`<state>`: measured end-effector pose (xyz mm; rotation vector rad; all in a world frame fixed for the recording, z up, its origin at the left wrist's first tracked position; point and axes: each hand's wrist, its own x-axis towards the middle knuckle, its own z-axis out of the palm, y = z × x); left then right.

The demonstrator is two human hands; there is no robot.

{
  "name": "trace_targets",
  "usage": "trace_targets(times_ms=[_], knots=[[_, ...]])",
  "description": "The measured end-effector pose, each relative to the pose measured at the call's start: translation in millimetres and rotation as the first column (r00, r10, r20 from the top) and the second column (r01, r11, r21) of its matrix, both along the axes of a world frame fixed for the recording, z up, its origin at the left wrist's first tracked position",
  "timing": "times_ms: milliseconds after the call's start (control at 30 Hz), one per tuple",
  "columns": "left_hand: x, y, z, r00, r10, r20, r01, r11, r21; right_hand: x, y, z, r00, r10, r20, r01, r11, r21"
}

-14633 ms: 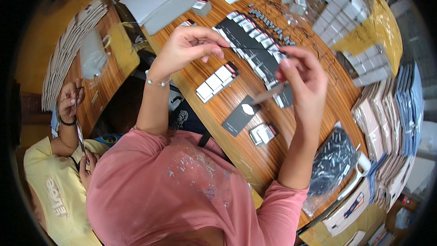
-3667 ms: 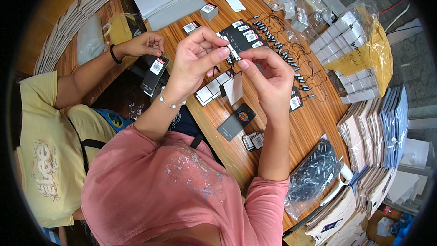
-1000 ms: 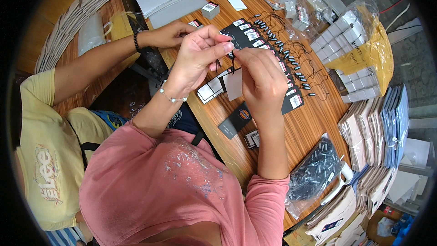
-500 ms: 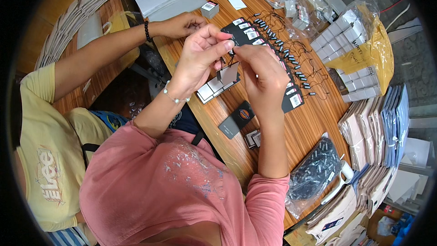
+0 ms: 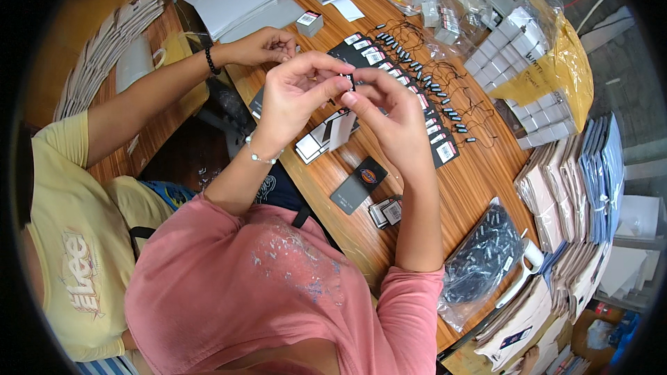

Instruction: The person attaches plastic tags to clothing labels and garments by hand at a wooden table. They pick up the tags and labels, thread them together, and place the finished items in stacks.

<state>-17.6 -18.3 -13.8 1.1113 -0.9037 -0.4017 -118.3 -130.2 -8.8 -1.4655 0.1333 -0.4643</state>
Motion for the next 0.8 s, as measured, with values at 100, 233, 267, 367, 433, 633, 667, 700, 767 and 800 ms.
trace_targets(times_ms=[100, 233, 267, 367, 433, 633, 667, 700, 767, 800], knots=[[2.7, 0.1, 3.6, 0.998, 0.026, 0.05, -0.028, 0.999, 0.041, 1.5, -14.4, -4.8, 0.975, 0.213, -0.069, -0.214, 0.977, -0.003], [21.9, -8.3, 0.1, 0.885, 0.279, 0.373, -0.308, 0.951, 0.021, 5.1, -20.9, -8.8, 0.97, 0.234, 0.062, -0.241, 0.955, 0.173], [22.2, -12.6, -2.6, 0.752, 0.396, 0.527, -0.444, 0.895, -0.039, 5.2, -22.6, -9.7, 0.976, 0.204, 0.079, -0.217, 0.949, 0.229], [16.1, -19.6, -31.9, 0.989, 0.039, 0.139, -0.049, 0.997, 0.067, 9.6, -25.1, -14.5, 0.915, 0.172, 0.366, -0.342, 0.813, 0.472], [2.0, -17.9, -37.6, 0.867, -0.346, -0.358, 0.408, 0.906, 0.11, 10.0, -34.2, -17.9, 0.887, 0.126, 0.443, -0.396, 0.7, 0.594], [-22.8, -55.9, -41.9, 0.858, -0.453, -0.242, 0.462, 0.887, -0.024, -0.5, -59.9, -16.1, 0.882, -0.026, 0.47, -0.292, 0.753, 0.59], [-24.8, -63.0, -42.7, 0.89, -0.423, -0.171, 0.43, 0.903, 0.0, -3.2, -67.7, -17.0, 0.882, -0.056, 0.469, -0.251, 0.785, 0.566], [-27.7, -70.4, -41.2, 0.922, -0.367, -0.12, 0.372, 0.928, 0.016, -5.8, -74.0, -15.5, 0.872, -0.07, 0.484, -0.226, 0.82, 0.526], [-31.3, -88.9, -39.1, 0.933, -0.36, 0.025, 0.357, 0.93, 0.092, -14.9, -90.1, -12.3, 0.89, -0.173, 0.422, -0.043, 0.889, 0.457], [-38.0, -98.0, -35.0, 0.926, -0.358, 0.121, 0.351, 0.933, 0.082, -22.6, -96.8, -10.0, 0.881, -0.238, 0.408, 0.029, 0.889, 0.457]])
